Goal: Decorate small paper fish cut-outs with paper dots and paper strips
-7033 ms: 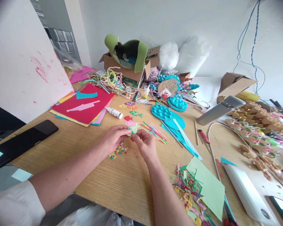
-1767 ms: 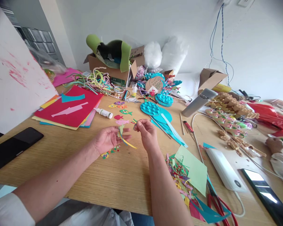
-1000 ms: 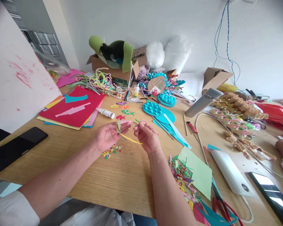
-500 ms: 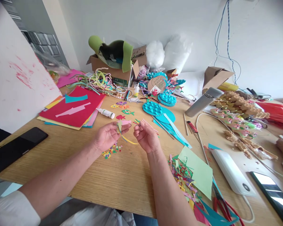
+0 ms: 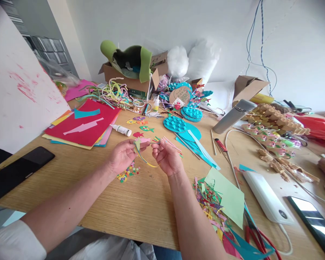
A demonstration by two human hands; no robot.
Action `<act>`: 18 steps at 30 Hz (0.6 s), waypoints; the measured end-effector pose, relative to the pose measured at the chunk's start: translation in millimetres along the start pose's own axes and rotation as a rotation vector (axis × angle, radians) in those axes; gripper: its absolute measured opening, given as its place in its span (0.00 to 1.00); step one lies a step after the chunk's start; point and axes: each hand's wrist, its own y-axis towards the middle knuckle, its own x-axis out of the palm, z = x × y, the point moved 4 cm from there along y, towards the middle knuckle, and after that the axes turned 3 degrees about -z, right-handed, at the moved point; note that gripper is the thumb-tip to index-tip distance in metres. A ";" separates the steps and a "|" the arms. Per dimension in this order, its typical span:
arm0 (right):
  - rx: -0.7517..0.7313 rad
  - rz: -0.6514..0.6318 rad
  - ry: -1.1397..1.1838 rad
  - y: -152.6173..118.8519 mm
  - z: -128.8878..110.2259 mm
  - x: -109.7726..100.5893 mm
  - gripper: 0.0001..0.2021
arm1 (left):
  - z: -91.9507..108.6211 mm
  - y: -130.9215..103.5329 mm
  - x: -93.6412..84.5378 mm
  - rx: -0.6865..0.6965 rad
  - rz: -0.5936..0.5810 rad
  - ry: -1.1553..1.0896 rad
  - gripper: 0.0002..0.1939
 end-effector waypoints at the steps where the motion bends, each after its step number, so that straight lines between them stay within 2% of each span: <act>1: 0.003 0.010 -0.004 -0.2 0.0 0.5 0.04 | 0.3 0.1 0.0 0.003 0.001 0.006 0.06; 4: 0.012 0.034 -0.043 -0.3 0.2 1.1 0.03 | 0.6 0.3 -0.2 0.008 0.006 0.017 0.06; 7: 0.020 0.059 -0.169 1.3 1.1 -1.8 0.08 | 0.6 0.6 -2.1 0.013 0.027 0.007 0.05; 9: -0.100 0.135 -0.326 1.8 -3.9 -6.9 0.14 | 0.4 0.7 -3.6 0.018 0.039 -0.006 0.04; 13: -0.614 0.348 -0.842 -9.9 -27.8 -6.2 0.19 | -1.1 0.4 -4.2 0.007 0.037 0.015 0.05; 15: -0.687 0.312 -1.048 -13.6 -32.3 0.4 0.18 | -2.3 0.0 -3.8 -0.017 0.039 0.050 0.06; 18: -0.646 0.215 -1.148 -12.4 -32.6 3.4 0.14 | -1.5 0.0 -3.6 -0.037 0.041 0.059 0.07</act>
